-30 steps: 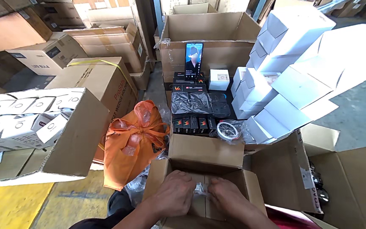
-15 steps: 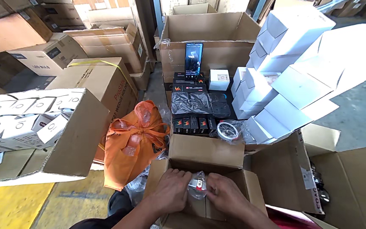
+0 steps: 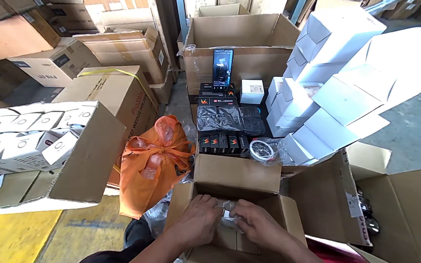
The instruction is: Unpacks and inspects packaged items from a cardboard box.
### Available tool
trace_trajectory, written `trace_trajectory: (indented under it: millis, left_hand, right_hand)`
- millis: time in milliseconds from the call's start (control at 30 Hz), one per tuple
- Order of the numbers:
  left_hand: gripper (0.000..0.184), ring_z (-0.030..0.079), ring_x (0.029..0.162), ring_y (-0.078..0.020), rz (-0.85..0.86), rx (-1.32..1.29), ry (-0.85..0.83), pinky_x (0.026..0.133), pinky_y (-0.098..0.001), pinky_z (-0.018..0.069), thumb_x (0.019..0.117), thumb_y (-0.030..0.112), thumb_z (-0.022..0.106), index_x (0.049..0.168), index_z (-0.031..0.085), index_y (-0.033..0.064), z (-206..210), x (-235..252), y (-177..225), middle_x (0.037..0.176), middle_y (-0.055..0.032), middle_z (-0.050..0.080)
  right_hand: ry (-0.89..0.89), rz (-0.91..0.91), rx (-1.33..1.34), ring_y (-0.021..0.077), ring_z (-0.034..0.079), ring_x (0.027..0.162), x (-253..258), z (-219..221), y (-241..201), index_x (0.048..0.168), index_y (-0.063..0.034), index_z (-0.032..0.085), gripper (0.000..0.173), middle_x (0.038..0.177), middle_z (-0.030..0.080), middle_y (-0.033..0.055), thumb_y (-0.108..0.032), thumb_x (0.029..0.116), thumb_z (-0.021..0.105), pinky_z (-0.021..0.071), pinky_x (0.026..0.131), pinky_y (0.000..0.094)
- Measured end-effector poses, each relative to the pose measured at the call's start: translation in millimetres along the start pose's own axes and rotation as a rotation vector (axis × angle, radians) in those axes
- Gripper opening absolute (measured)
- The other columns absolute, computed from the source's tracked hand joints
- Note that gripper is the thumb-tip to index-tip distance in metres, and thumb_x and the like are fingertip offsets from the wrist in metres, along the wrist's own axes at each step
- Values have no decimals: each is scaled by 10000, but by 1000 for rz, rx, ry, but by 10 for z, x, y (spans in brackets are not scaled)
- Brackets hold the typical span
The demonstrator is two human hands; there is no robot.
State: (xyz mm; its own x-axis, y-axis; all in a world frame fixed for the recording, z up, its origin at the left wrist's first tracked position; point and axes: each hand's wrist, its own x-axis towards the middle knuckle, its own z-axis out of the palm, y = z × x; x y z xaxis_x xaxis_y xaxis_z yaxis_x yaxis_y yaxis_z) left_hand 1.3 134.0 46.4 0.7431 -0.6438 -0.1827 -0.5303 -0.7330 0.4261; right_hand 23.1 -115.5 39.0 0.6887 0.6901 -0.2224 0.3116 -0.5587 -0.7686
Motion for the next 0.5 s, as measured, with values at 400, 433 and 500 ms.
trace_trajectory:
  millis: [400, 433, 500]
  left_hand:
    - [321, 672, 1054, -283, 39, -9, -67, 1012, -489, 486, 1049, 295, 477, 933, 669, 64, -75, 0, 0, 960, -105, 706]
    - [323, 673, 1035, -283, 35, -9, -66, 997, -487, 491, 1046, 300, 486, 925, 668, 62, -77, 2, -4, 948, -107, 701]
    - [321, 678, 1008, -281, 29, -6, -61, 980, -482, 495, 1039, 302, 502, 914, 668, 57, -96, 3, -6, 934, -109, 702]
  right_hand:
    - [-345, 248, -397, 398, 609, 1157, -5, -10, 24, 1025, -59, 725, 257, 1137, 675, 190, -270, 1004, 581, 491, 942, 591]
    - [-327, 256, -405, 393, 616, 1144, -5, -18, 24, 1014, -52, 723, 266, 1125, 678, 188, -277, 1006, 581, 494, 939, 584]
    - [-288, 260, -422, 379, 627, 1106, 7, -36, 26, 994, -44, 709, 270, 1089, 677, 179, -287, 1000, 590, 499, 915, 564]
